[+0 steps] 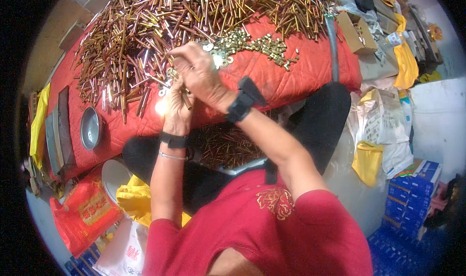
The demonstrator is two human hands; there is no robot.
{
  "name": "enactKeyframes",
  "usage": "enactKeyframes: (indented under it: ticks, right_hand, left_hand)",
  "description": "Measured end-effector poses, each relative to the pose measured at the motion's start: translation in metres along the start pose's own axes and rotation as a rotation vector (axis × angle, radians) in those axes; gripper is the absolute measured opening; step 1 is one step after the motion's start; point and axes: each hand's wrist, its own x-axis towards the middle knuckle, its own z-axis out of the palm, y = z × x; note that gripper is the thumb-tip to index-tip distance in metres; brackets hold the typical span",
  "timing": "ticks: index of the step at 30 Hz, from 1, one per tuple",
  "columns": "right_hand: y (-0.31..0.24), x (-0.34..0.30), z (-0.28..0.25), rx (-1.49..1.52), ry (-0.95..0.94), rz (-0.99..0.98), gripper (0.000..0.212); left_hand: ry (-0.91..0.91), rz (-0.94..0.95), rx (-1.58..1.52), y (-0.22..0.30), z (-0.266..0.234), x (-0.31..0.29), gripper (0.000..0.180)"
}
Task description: Assembling small metal discs onto thin brown rods.
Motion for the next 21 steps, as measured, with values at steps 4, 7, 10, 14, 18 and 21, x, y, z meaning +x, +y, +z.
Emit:
enactKeyframes:
  ticks: [4, 7, 10, 14, 18, 21]
  right_hand:
    - [0.045, 0.004, -0.080, -0.420, -0.032, 0.084, 0.006]
    - [0.078, -0.006, -0.127, -0.807, -0.158, 0.063, 0.008]
    - [0.097, -0.009, -0.133, -0.972, -0.248, -0.002, 0.012]
    - [0.095, -0.005, -0.124, -1.107, -0.327, -0.023, 0.012]
    - [0.084, -0.007, -0.124, -0.908, -0.271, 0.044, 0.012]
    - [0.046, -0.006, -0.093, -0.338, -0.209, 0.232, 0.009]
  left_hand:
    - [0.272, 0.114, -0.009, 0.020, 0.017, -0.004, 0.017]
    - [-0.063, -0.068, -0.082, 0.028, 0.005, -0.005, 0.018]
    - [0.120, -0.087, 0.026, 0.020, 0.012, -0.005, 0.020]
    - [0.067, -0.123, 0.139, 0.022, 0.002, -0.005, 0.025]
    - [0.009, -0.029, 0.260, 0.012, 0.008, -0.009, 0.025]
    - [0.062, -0.018, 0.463, 0.011, 0.032, -0.023, 0.025]
